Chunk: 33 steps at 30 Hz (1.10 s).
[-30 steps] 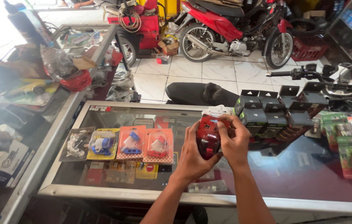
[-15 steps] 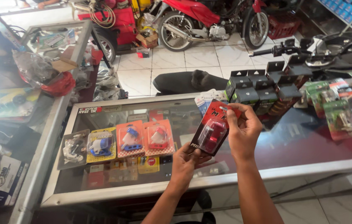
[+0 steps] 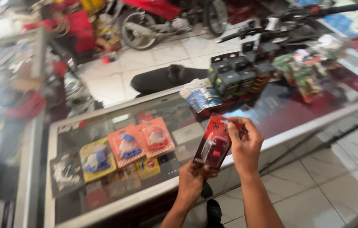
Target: The person handles various packaged motorcycle parts on a glass counter, picking them up to look at them and then placing some on a wall-mounted display rack.
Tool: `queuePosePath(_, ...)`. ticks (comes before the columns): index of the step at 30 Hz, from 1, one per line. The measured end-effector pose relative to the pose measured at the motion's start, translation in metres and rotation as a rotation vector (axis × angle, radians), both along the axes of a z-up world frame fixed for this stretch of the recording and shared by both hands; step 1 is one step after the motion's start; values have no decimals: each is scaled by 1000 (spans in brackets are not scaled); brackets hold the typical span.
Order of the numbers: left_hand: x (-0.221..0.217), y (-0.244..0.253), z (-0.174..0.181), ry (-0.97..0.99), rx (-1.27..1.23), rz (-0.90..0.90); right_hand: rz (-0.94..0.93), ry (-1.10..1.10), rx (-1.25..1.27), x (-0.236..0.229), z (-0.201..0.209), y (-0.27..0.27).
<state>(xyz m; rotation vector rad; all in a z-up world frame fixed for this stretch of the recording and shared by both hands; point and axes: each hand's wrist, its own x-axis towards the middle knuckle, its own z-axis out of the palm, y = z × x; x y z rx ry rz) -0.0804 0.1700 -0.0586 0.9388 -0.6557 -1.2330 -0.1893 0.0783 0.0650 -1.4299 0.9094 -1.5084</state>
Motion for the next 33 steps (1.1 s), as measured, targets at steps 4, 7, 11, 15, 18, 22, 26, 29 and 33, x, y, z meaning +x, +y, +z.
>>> queuePosePath(4, -13, 13, -9, -31, -36, -163, -132, 29, 25, -25, -11, 20)
queuePosePath(7, -16, 19, -7, -80, -60, -295, -140, -119, 116, -50, -14, 33)
queuePosePath(11, -17, 19, 11, -155, -93, -469, -211, -115, 51, -85, -14, 50)
queuePosePath(15, -30, 6, 51, -221, -71, -650, -327, -94, 1, -129, -3, 69)
queuePosePath(18, -59, -7, 83, -264, -231, -762, -389, -21, -16, -163, 5, 83)
queuePosePath(22, -131, -14, 116, -383, -339, -617, -460, 262, -23, -200, 11, 103)
queuePosePath(26, -197, -18, 130, -434, -280, -551, -512, 339, 26, -238, 9, 119)
queuePosePath(29, -240, -21, 129, -387, -283, -572, -568, 304, 63, -271, 5, 125)
queuePosePath(33, -291, -21, 116, -392, -259, -705, -664, 314, 48, -319, -7, 143)
